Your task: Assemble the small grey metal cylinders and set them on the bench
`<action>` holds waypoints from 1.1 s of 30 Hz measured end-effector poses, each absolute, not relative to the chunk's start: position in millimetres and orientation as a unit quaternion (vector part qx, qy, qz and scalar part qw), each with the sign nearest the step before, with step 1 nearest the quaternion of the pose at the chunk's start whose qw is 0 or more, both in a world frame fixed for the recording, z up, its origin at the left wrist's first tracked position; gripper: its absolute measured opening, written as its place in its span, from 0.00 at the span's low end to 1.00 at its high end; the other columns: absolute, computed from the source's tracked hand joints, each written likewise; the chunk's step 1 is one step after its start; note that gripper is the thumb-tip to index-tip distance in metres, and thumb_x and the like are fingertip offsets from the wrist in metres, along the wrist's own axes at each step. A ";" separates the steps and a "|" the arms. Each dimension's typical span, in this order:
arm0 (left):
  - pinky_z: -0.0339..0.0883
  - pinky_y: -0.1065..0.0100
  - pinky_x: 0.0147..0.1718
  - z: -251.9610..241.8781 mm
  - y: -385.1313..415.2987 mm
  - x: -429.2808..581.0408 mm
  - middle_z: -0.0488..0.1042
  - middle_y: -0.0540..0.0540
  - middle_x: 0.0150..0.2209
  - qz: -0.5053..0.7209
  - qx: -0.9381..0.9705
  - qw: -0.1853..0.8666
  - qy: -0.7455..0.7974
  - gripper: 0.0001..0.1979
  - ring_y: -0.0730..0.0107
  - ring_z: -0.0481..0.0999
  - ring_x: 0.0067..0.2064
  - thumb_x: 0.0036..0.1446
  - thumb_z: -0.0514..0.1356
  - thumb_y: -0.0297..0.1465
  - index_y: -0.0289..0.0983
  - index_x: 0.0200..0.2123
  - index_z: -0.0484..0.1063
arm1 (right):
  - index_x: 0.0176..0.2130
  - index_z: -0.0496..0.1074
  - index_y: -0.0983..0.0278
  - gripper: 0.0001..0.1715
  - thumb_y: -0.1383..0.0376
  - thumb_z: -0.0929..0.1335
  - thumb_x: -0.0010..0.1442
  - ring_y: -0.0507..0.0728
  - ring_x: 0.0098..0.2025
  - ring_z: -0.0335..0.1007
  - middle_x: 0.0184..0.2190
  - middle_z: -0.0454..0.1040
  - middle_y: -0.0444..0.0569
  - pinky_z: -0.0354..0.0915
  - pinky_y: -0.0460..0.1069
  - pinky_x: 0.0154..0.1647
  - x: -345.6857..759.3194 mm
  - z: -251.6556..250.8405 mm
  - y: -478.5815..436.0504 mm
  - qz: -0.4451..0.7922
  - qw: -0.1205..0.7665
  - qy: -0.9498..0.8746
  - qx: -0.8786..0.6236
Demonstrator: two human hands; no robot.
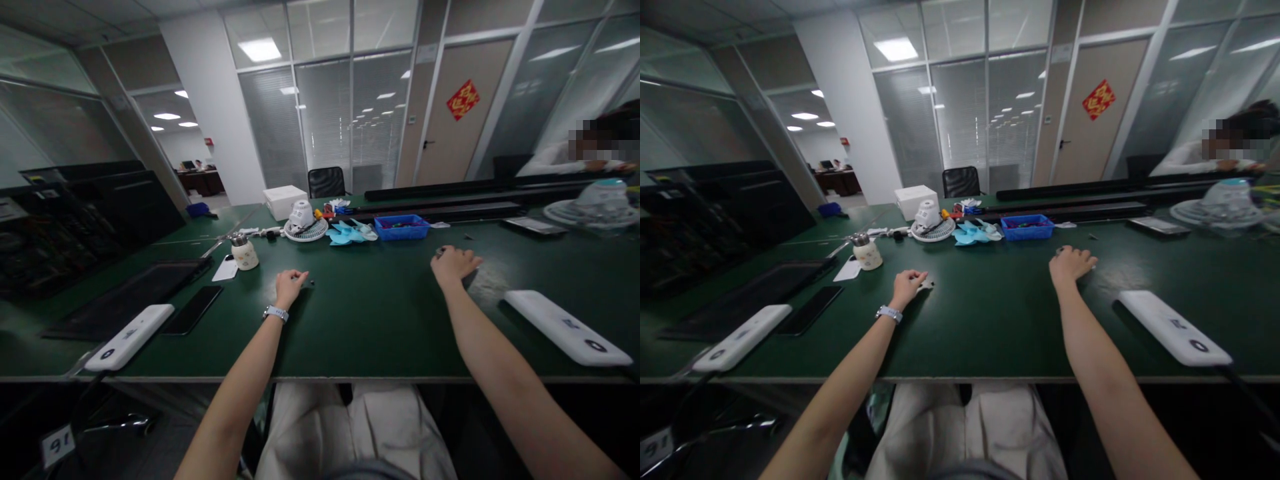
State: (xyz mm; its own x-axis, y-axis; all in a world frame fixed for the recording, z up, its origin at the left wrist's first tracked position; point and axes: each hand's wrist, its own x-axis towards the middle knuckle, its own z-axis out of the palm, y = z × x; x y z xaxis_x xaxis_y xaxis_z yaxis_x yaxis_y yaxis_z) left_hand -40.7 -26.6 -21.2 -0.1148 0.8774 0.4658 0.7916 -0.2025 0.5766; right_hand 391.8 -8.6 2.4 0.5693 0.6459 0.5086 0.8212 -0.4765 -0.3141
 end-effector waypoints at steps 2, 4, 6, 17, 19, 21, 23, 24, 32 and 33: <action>0.59 0.63 0.41 -22.5 -25.4 -41.0 0.77 0.45 0.29 0.402 0.661 0.041 0.632 0.17 0.62 0.72 0.37 0.54 0.58 0.44 0.38 0.23 0.75 | 0.50 0.69 0.68 0.23 0.64 0.62 0.57 0.68 0.56 0.53 0.50 0.68 0.64 0.44 0.66 0.53 383.2 7.3 -14.1 -0.203 0.328 -0.446 -0.808; 0.59 0.62 0.42 -23.8 -23.9 -41.8 0.77 0.44 0.29 0.402 0.656 0.031 0.638 0.17 0.61 0.72 0.38 0.54 0.58 0.45 0.39 0.23 0.76 | 0.54 0.67 0.64 0.23 0.64 0.60 0.60 0.65 0.59 0.49 0.56 0.63 0.59 0.41 0.65 0.56 355.1 16.8 -21.1 -0.239 0.383 -0.503 -0.737; 0.59 0.63 0.42 -24.8 -22.7 -43.0 0.77 0.44 0.30 0.404 0.647 0.024 0.646 0.17 0.61 0.72 0.38 0.53 0.58 0.45 0.38 0.24 0.76 | 0.53 0.68 0.61 0.22 0.63 0.58 0.63 0.63 0.60 0.49 0.56 0.64 0.55 0.40 0.63 0.57 311.1 24.7 -28.0 -0.229 0.406 -0.596 -0.654; 0.59 0.63 0.42 -22.9 -25.1 -42.4 0.76 0.43 0.31 0.409 0.641 0.020 0.649 0.16 0.61 0.71 0.40 0.52 0.59 0.44 0.38 0.24 0.76 | 0.46 0.77 0.58 0.28 0.44 0.63 0.58 0.62 0.46 0.64 0.42 0.74 0.55 0.55 0.56 0.47 127.8 -13.2 -28.6 0.028 0.270 -0.811 -0.519; 0.59 0.63 0.42 -23.3 -24.5 -41.6 0.76 0.43 0.31 0.409 0.645 0.022 0.645 0.16 0.61 0.71 0.40 0.52 0.59 0.45 0.38 0.24 0.76 | 0.42 0.78 0.56 0.26 0.44 0.63 0.58 0.62 0.46 0.63 0.42 0.73 0.55 0.55 0.56 0.47 128.1 -15.3 -24.8 0.026 0.271 -0.810 -0.519; 0.59 0.63 0.41 -23.5 -24.1 -41.3 0.76 0.44 0.31 0.410 0.648 0.023 0.641 0.17 0.61 0.71 0.39 0.53 0.59 0.45 0.39 0.25 0.76 | 0.41 0.79 0.55 0.24 0.45 0.63 0.59 0.61 0.46 0.62 0.42 0.73 0.53 0.55 0.55 0.47 130.6 -16.8 -22.0 0.026 0.273 -0.815 -0.511; 0.59 0.63 0.41 -23.7 -24.1 -41.5 0.76 0.44 0.30 0.411 0.652 0.027 0.637 0.17 0.61 0.71 0.39 0.53 0.59 0.45 0.39 0.25 0.76 | 0.43 0.78 0.53 0.22 0.46 0.63 0.59 0.60 0.46 0.62 0.42 0.73 0.51 0.55 0.55 0.47 131.1 -18.4 -20.9 0.027 0.276 -0.816 -0.507; 0.59 0.63 0.41 -23.8 -24.2 -41.8 0.76 0.44 0.30 0.411 0.653 0.028 0.636 0.16 0.61 0.71 0.39 0.53 0.59 0.45 0.39 0.25 0.76 | 0.43 0.78 0.53 0.22 0.46 0.63 0.59 0.60 0.46 0.62 0.42 0.73 0.51 0.55 0.55 0.47 130.0 -19.2 -21.0 0.029 0.277 -0.816 -0.507; 0.60 0.67 0.34 -26.2 -23.8 -44.3 0.74 0.45 0.27 0.416 0.654 0.062 0.629 0.21 0.64 0.72 0.34 0.57 0.53 0.46 0.37 0.27 0.76 | 0.39 0.79 0.56 0.15 0.55 0.65 0.60 0.59 0.44 0.66 0.40 0.75 0.50 0.56 0.55 0.46 162.0 5.3 -22.9 0.024 0.288 -0.828 -0.480; 0.60 0.67 0.33 -26.2 -23.5 -44.1 0.75 0.45 0.27 0.417 0.654 0.071 0.628 0.21 0.65 0.72 0.33 0.58 0.52 0.46 0.37 0.28 0.76 | 0.39 0.78 0.57 0.15 0.55 0.65 0.61 0.59 0.43 0.67 0.40 0.76 0.49 0.57 0.54 0.46 184.6 13.8 -20.6 0.018 0.303 -0.820 -0.486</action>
